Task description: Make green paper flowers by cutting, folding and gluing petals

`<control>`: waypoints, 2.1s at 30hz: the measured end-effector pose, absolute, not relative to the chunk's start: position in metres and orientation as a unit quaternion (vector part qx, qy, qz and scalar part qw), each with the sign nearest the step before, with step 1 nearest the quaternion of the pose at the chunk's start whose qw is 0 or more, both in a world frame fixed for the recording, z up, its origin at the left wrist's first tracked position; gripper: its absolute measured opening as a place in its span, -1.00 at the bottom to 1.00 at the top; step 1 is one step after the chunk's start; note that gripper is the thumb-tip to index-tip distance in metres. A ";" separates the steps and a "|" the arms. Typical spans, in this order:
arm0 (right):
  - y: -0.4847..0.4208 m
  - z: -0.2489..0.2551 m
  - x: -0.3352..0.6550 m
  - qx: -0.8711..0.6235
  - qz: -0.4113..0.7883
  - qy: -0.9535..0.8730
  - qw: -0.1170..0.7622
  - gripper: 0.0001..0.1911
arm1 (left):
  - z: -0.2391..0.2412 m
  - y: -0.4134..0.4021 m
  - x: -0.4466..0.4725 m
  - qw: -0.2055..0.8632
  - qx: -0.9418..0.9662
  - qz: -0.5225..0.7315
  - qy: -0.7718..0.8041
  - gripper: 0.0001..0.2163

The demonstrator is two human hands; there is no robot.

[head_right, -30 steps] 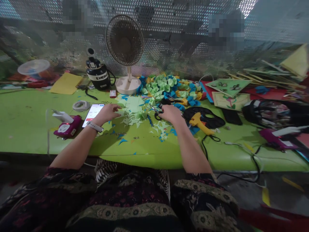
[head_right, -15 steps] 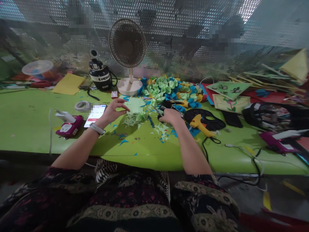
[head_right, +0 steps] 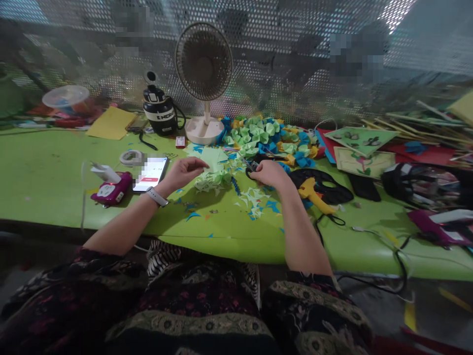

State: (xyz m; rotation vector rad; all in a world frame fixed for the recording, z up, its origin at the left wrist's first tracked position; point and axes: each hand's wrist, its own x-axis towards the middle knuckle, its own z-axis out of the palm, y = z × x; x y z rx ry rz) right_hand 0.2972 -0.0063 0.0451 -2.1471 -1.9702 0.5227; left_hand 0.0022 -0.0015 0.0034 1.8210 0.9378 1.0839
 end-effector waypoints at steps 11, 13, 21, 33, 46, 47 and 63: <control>-0.007 0.043 0.279 -0.624 0.372 -0.556 0.403 -0.62 | 0.009 -0.015 0.012 0.507 0.620 0.492 0.341 -0.69; -0.013 0.045 0.269 -0.591 0.420 -0.548 0.417 -0.56 | 0.010 -0.016 0.014 0.526 0.601 0.503 0.332 -0.56; -0.034 0.039 0.233 -0.520 0.531 -0.542 0.392 -0.43 | 0.008 -0.014 0.015 0.551 0.535 0.525 0.367 -0.71; -0.037 0.033 0.223 -0.498 0.572 -0.511 0.406 -0.40 | 0.013 -0.020 0.015 0.517 0.579 0.499 0.385 -0.73; -0.034 0.032 0.224 -0.482 0.578 -0.486 0.445 -0.37 | 0.012 -0.025 0.013 0.415 0.638 0.551 0.341 -0.72; -0.034 0.032 0.224 -0.483 0.578 -0.487 0.443 -0.37 | 0.014 -0.027 0.013 0.419 0.636 0.551 0.341 -0.71; -0.033 0.024 0.222 -0.475 0.589 -0.510 0.410 -0.39 | 0.009 -0.013 0.016 0.624 0.407 0.590 0.310 -0.73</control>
